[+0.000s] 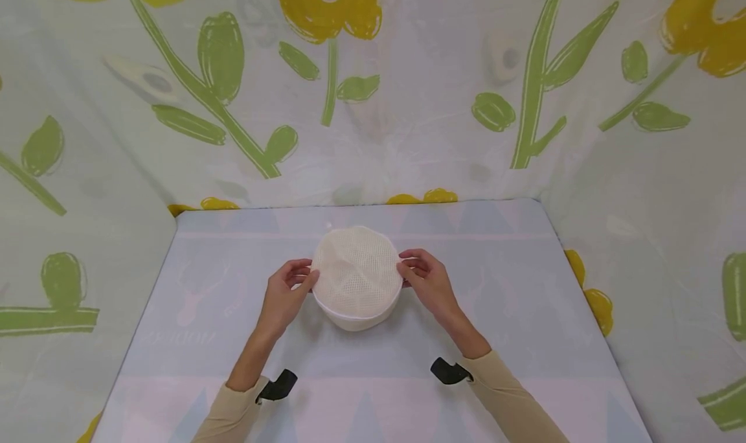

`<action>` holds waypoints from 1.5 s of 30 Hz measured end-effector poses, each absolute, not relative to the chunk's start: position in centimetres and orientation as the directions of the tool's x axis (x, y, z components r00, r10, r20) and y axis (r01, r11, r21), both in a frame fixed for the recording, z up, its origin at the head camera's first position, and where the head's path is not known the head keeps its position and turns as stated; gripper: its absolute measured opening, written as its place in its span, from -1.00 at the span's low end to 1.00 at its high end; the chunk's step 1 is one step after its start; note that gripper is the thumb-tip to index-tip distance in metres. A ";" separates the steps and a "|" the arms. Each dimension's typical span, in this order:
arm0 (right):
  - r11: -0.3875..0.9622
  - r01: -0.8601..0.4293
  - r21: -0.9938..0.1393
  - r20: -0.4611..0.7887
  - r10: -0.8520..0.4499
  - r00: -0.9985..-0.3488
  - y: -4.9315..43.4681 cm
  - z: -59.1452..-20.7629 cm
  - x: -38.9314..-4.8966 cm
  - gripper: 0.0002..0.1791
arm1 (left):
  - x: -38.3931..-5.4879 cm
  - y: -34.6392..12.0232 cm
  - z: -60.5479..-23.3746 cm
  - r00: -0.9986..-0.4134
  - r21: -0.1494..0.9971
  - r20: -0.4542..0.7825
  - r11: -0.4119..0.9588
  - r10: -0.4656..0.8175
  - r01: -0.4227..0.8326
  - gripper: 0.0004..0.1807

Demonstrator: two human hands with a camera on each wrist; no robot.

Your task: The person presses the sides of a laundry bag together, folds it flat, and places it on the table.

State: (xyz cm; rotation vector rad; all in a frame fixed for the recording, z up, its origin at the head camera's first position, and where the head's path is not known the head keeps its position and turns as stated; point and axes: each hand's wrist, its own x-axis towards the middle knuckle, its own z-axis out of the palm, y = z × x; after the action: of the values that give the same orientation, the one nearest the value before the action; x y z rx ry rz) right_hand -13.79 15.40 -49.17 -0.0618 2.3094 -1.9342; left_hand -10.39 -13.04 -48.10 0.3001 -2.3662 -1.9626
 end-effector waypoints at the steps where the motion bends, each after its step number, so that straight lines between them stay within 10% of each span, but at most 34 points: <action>1: 0.182 0.055 -0.982 -0.076 -0.112 -0.991 15.4 -49.2 -13.8 -0.68 | -10.4 -13.0 -48.2 -0.980 0.978 -0.080 0.178 -0.185 -0.113 -0.67; 45: 0.171 0.112 -0.979 -0.140 -0.162 -0.977 15.3 -53.7 -14.1 -0.66 | -10.6 -12.7 -52.9 -0.975 0.947 -0.101 0.280 -0.195 -0.154 -0.70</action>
State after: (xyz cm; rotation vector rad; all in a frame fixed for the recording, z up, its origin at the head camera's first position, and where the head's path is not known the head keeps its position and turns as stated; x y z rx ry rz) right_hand -14.08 15.29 -53.66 -0.0487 2.2317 -1.8951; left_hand -10.56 -12.71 -52.94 0.3397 -2.4853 -1.8331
